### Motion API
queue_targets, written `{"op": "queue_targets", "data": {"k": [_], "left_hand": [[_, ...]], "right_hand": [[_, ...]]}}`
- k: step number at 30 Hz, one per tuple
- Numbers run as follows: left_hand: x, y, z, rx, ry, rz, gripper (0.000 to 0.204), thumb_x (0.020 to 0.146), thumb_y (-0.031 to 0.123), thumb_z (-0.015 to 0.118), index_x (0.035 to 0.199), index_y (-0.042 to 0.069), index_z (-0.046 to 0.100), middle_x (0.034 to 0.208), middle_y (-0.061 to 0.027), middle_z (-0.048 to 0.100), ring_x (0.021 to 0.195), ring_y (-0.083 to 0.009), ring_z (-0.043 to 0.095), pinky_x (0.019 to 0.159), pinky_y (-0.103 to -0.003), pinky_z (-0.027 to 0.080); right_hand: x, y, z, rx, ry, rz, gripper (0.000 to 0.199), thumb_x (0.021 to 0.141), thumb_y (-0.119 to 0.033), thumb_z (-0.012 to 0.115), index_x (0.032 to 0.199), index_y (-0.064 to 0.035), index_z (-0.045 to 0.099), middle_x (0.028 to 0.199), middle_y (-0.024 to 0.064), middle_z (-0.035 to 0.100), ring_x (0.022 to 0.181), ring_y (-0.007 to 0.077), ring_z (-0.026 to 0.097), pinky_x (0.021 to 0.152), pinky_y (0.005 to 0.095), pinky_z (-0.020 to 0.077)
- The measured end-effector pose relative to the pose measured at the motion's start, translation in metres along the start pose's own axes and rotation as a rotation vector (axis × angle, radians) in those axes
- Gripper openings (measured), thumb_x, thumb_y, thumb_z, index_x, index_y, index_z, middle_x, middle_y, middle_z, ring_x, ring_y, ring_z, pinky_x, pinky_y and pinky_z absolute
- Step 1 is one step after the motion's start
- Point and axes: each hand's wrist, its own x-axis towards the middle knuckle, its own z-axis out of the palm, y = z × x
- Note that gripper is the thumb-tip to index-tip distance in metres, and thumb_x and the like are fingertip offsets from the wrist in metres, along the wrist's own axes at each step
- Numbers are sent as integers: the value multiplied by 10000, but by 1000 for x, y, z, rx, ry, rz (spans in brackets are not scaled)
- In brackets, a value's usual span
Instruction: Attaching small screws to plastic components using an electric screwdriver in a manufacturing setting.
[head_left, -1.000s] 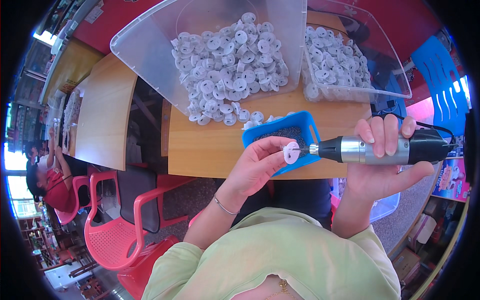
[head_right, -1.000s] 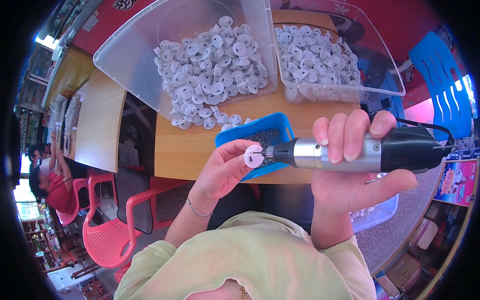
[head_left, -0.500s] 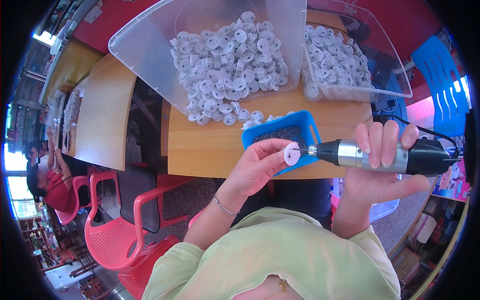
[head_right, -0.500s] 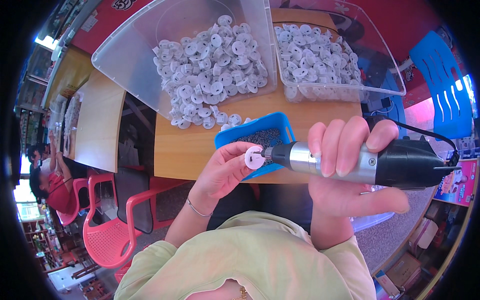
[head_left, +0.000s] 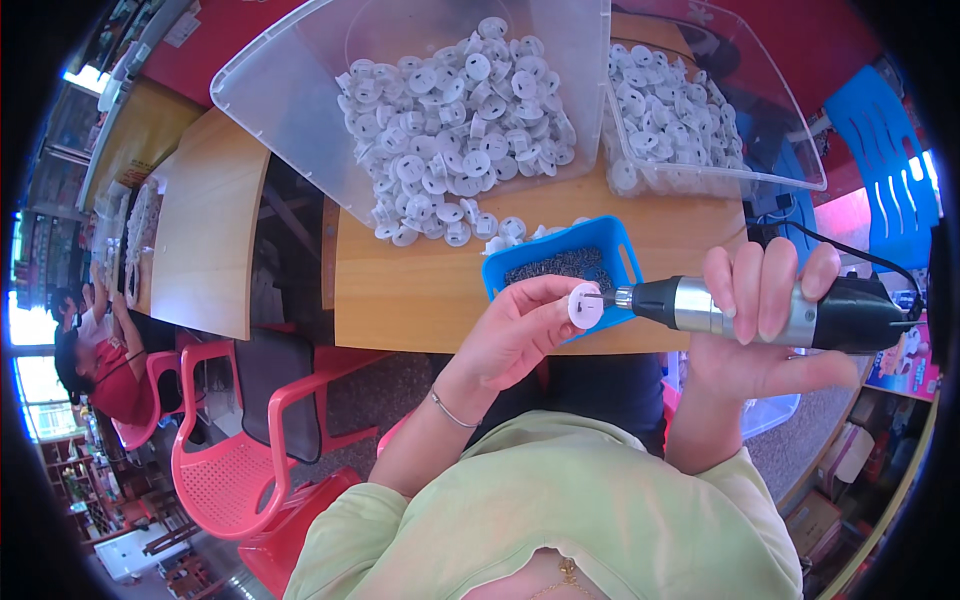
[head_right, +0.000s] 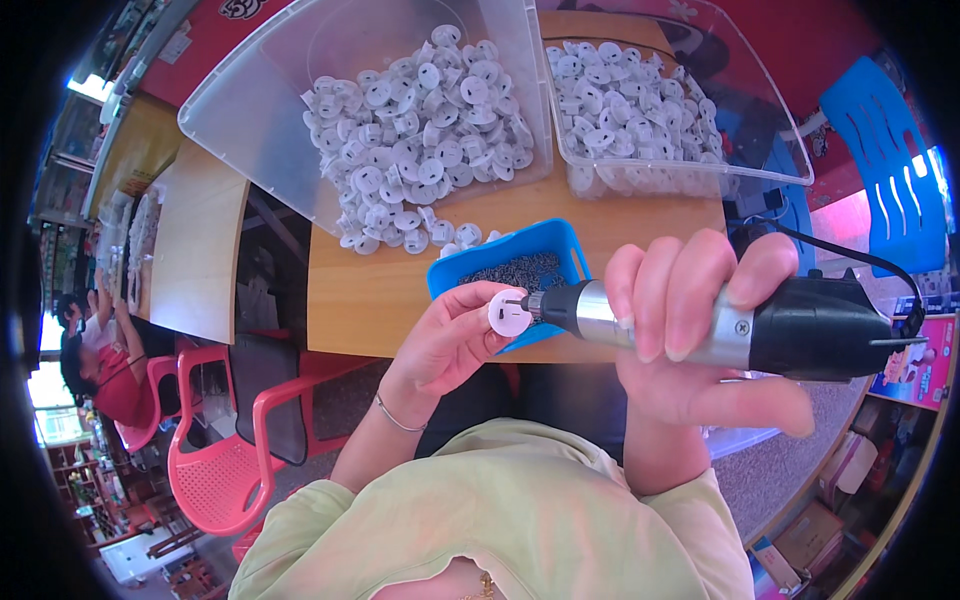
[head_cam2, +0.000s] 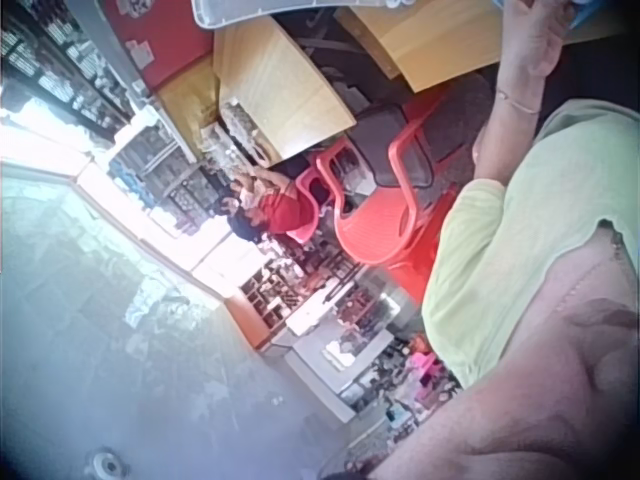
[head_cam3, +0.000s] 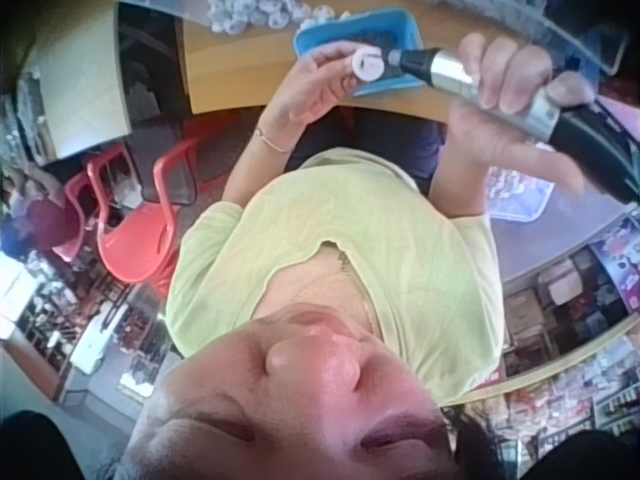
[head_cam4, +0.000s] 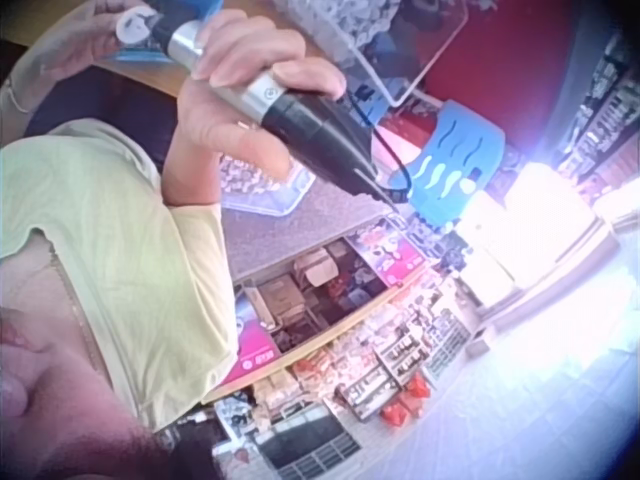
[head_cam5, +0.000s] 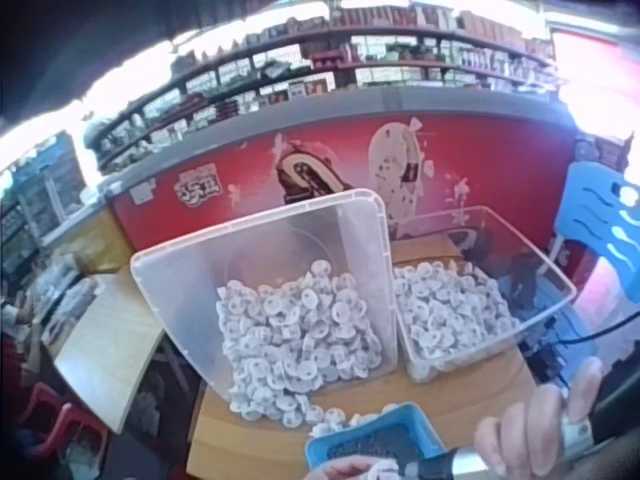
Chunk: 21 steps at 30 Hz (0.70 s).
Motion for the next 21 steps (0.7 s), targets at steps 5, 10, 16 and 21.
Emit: {"op": "queue_targets", "data": {"k": [5, 10, 16, 21], "left_hand": [[2, -1, 3, 24, -3, 16, 182, 821, 63, 509, 993, 10, 539, 965, -47, 557, 883, -116, 536, 783, -250, 443], [1, -2, 2, 78, 4, 32, 178, 809, 62, 531, 979, 13, 548, 958, -44, 558, 884, -114, 534, 798, -253, 439], [1, -4, 3, 92, 4, 42, 173, 806, 70, 540, 970, 16, 555, 928, -38, 564, 848, -102, 533, 750, -236, 445], [0, -3, 0, 65, -38, -1, 174, 809, 73, 536, 972, 18, 554, 907, -31, 563, 812, -91, 531, 708, -223, 447]], "right_hand": [[1, -1, 3, -9, 57, 38, 507, 638, -537, 629, 845, -147, 378, 617, -54, 414, 526, 25, 400, 557, 186, 332], [1, -1, 1, 13, 39, 41, 500, 652, -530, 621, 845, -141, 372, 618, -48, 418, 523, 29, 405, 551, 182, 339], [1, -1, -3, 47, 17, 49, 509, 653, -536, 617, 846, -138, 366, 622, -40, 419, 529, 33, 410, 561, 193, 350], [2, -1, -2, 49, 2, 42, 504, 667, -517, 622, 854, -134, 353, 628, -33, 424, 534, 43, 418, 573, 202, 358]]}}
